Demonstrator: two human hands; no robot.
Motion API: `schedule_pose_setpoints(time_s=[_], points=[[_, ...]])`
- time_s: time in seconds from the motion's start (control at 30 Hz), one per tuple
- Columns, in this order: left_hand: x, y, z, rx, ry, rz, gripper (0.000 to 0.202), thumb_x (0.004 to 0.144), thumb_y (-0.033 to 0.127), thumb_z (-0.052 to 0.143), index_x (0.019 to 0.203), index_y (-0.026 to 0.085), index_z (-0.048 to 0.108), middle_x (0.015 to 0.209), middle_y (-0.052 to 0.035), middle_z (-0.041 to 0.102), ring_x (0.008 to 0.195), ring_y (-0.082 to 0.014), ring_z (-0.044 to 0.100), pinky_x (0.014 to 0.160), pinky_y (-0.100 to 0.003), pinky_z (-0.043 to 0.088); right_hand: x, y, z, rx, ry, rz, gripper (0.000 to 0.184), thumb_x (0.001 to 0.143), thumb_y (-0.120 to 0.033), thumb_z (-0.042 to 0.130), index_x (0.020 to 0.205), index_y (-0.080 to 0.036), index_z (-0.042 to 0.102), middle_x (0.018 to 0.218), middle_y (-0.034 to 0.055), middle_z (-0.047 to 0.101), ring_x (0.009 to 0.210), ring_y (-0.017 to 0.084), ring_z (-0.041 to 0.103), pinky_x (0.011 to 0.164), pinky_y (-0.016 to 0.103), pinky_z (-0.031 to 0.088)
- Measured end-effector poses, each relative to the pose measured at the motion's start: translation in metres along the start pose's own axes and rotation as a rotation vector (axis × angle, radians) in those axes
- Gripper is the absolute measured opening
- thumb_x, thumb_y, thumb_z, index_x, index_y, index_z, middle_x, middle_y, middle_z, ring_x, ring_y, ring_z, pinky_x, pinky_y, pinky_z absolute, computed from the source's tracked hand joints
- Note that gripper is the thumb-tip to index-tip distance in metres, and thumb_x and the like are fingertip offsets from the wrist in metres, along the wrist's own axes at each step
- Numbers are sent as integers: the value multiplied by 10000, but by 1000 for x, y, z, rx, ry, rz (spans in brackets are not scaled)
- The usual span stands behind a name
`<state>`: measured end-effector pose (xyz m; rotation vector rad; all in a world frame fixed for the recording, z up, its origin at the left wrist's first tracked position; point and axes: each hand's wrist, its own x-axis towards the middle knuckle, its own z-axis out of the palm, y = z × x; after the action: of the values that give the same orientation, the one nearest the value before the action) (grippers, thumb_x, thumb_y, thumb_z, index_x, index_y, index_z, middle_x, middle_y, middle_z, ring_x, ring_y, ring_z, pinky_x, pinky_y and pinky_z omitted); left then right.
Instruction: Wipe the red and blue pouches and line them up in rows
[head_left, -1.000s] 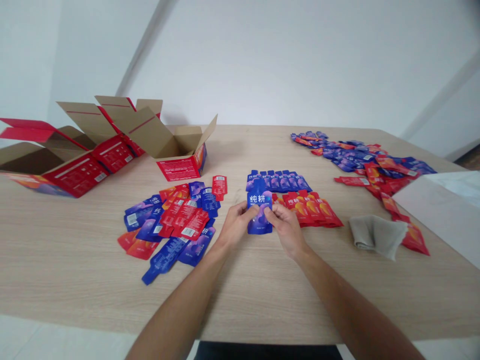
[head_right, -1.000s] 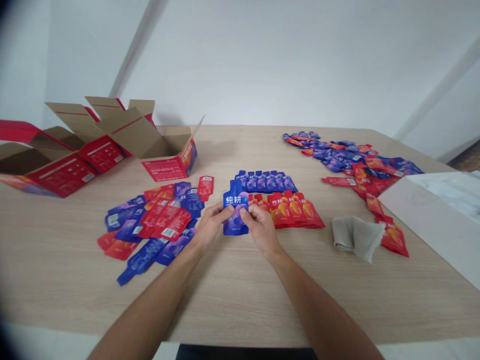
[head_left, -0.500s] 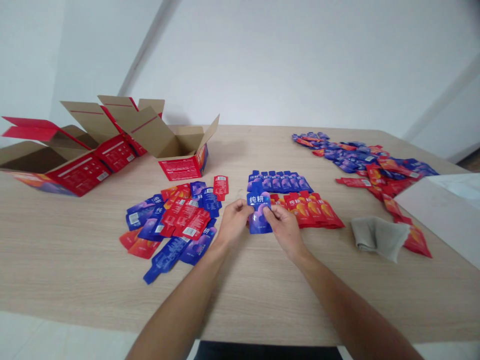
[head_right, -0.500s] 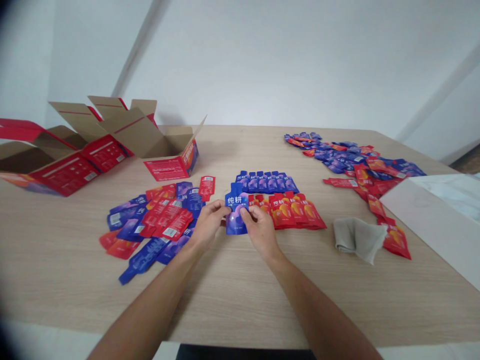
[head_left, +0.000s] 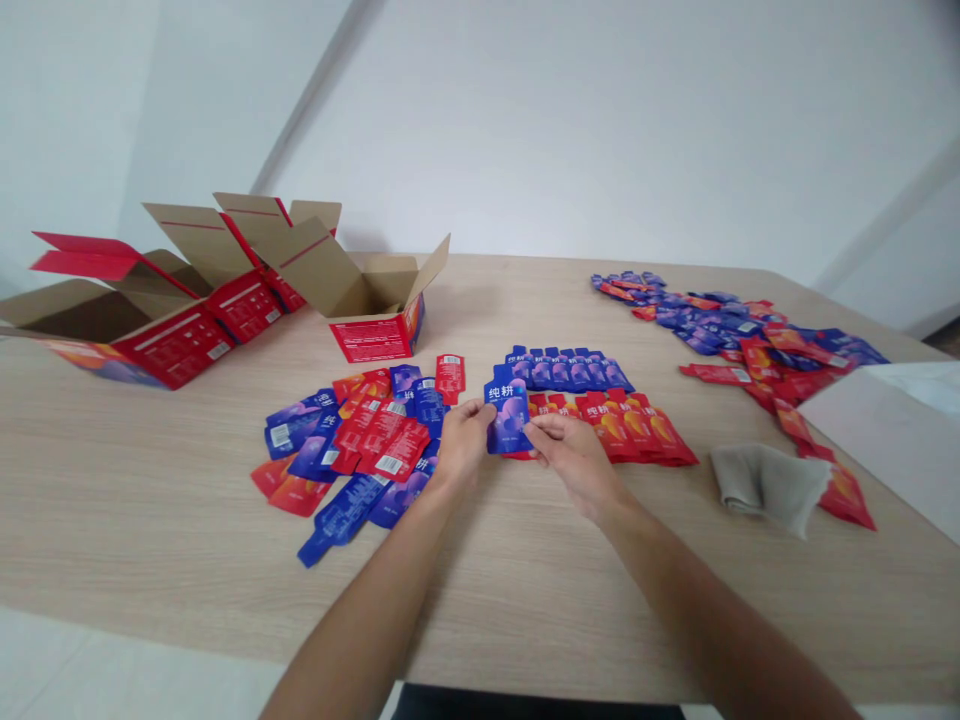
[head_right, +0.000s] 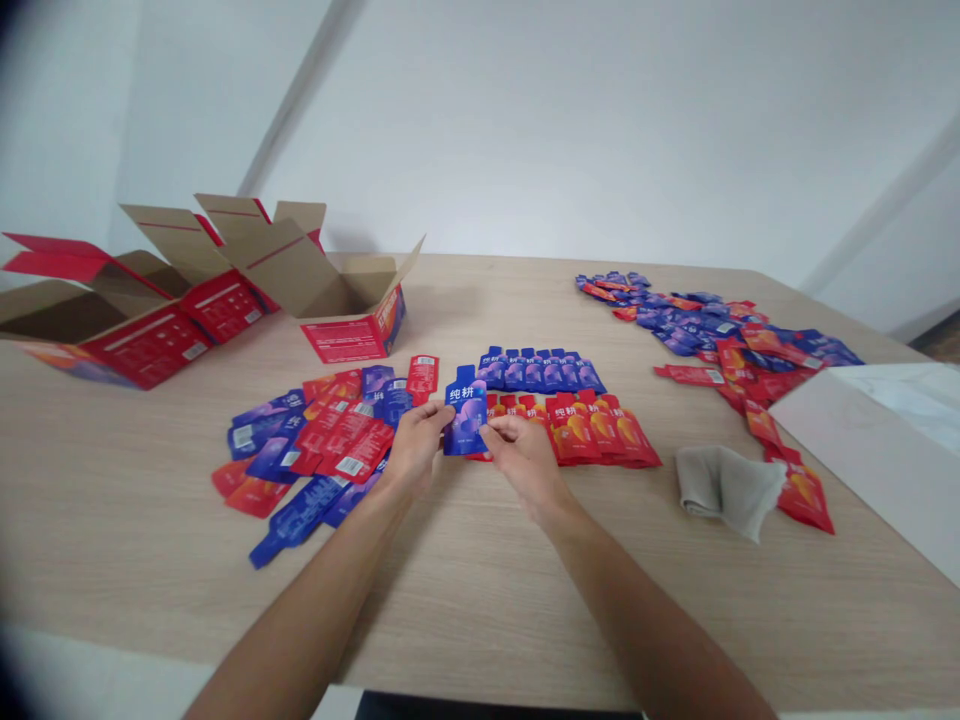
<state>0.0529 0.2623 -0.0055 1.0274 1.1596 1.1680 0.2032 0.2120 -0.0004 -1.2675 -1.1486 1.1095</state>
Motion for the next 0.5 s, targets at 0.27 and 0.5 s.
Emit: schedule_pose_setpoints(time_s=[0.27, 0.5], points=[[6, 4, -4, -17, 168, -27, 413, 733, 283, 640, 1119, 139, 599, 899, -53, 671, 672, -138, 614, 556, -245, 447, 90, -8, 3, -274, 197, 60, 180, 788, -328, 674, 800, -159, 737, 621, 26, 687, 528, 149, 605, 481, 248, 442], [12, -11, -7, 86, 147, 44, 325, 746, 261, 625, 1057, 168, 618, 789, -20, 667, 654, -147, 611, 560, -248, 430, 171, 11, 27, -595, 218, 172, 157, 892, -258, 653, 970, -133, 709, 817, 96, 736, 676, 171, 687, 587, 269, 538]])
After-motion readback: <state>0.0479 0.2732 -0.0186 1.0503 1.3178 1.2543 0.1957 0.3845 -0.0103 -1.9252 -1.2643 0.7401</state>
